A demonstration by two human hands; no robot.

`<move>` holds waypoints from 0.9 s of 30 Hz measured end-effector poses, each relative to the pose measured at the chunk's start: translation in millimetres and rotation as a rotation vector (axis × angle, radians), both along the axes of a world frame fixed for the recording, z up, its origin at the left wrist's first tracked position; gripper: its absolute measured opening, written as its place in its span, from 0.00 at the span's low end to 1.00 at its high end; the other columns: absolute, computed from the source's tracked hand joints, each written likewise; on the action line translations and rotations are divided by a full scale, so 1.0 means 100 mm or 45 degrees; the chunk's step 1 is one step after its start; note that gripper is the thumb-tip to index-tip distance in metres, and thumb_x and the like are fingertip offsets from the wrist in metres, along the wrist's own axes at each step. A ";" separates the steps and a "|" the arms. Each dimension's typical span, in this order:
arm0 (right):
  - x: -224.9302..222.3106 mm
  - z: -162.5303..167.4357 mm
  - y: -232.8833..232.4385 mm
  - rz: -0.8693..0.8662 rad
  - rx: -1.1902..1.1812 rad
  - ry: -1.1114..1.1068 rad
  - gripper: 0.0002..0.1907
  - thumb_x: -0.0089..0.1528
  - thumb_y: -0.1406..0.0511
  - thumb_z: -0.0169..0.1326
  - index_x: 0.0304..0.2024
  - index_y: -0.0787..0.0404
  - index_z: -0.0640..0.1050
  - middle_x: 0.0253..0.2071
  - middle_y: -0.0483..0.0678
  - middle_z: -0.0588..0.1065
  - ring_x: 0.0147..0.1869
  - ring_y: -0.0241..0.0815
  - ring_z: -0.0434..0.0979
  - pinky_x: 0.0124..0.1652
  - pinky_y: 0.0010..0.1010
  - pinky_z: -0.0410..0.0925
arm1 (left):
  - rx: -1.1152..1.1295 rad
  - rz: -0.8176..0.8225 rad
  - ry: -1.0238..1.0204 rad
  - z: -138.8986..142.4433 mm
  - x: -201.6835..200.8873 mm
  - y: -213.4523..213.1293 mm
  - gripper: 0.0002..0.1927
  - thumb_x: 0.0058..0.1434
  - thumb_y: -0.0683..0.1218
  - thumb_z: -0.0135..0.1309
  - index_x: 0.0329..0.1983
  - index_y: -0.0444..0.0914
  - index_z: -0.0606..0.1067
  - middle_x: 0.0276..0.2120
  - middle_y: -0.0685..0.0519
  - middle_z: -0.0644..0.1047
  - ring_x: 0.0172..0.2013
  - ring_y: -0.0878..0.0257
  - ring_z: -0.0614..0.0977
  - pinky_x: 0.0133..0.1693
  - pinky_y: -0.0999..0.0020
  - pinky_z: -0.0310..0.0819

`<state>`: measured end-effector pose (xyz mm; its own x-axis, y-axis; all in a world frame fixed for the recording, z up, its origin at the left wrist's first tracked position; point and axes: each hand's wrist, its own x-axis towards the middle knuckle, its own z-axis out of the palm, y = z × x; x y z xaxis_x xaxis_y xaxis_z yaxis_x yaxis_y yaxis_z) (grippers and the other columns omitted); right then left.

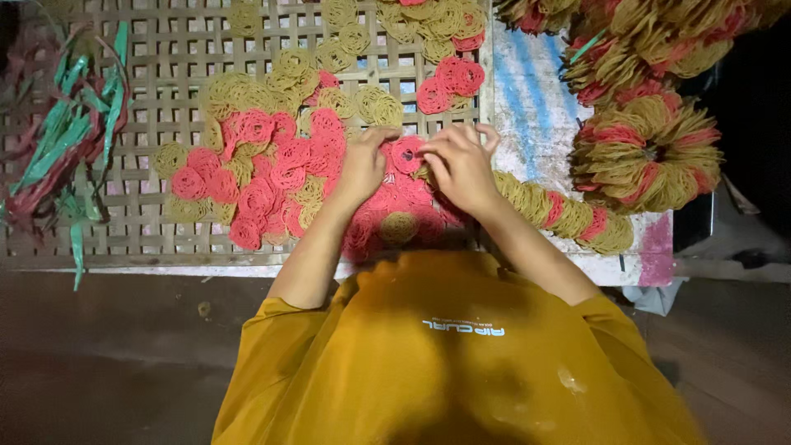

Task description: The person repeatedly picks up small circular woven items from a plastic tray and ties them together using thin strips of material. They form a larger bundle and place it on the table. The person then gathers more circular items and continues tying them into a bundle.

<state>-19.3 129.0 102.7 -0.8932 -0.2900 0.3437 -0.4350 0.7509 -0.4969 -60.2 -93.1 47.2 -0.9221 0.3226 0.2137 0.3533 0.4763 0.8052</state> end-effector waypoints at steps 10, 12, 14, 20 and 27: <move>-0.51 -0.25 -0.36 0.178 0.495 0.029 0.11 0.57 0.65 0.62 0.43 0.53 0.86 0.50 0.54 0.75 0.60 0.54 0.69 0.60 0.61 0.50 | -0.242 0.130 0.163 -0.09 0.08 0.02 0.13 0.58 0.38 0.53 0.46 0.39 0.80 0.42 0.46 0.81 0.45 0.49 0.80 0.52 0.51 0.70; -0.54 -0.29 -0.38 0.183 0.574 -0.026 0.09 0.56 0.66 0.61 0.39 0.54 0.85 0.52 0.53 0.75 0.62 0.53 0.69 0.61 0.62 0.49 | -0.253 0.124 0.155 -0.15 0.06 0.02 0.13 0.59 0.39 0.54 0.48 0.38 0.80 0.43 0.46 0.81 0.46 0.48 0.80 0.54 0.52 0.69; -0.56 -0.32 -0.37 0.208 0.614 -0.090 0.10 0.53 0.67 0.60 0.38 0.56 0.84 0.52 0.52 0.75 0.63 0.52 0.68 0.61 0.61 0.49 | -0.249 0.111 0.169 -0.19 0.05 0.02 0.13 0.60 0.39 0.54 0.48 0.39 0.80 0.43 0.46 0.81 0.48 0.49 0.79 0.55 0.52 0.68; -0.58 -0.29 -0.20 0.253 0.358 -0.406 0.01 0.62 0.68 0.55 0.35 0.56 0.78 0.48 0.51 0.73 0.63 0.52 0.66 0.63 0.54 0.47 | -0.216 0.038 0.152 -0.12 0.13 0.05 0.13 0.57 0.42 0.58 0.46 0.40 0.81 0.43 0.48 0.81 0.50 0.51 0.78 0.55 0.49 0.63; -0.42 -0.05 -0.03 0.257 -0.025 -0.391 0.02 0.66 0.67 0.53 0.41 0.57 0.73 0.47 0.50 0.72 0.62 0.52 0.66 0.60 0.46 0.50 | 0.178 -0.014 -0.222 0.06 0.12 0.33 0.11 0.59 0.46 0.62 0.44 0.39 0.80 0.36 0.50 0.81 0.38 0.57 0.80 0.44 0.61 0.73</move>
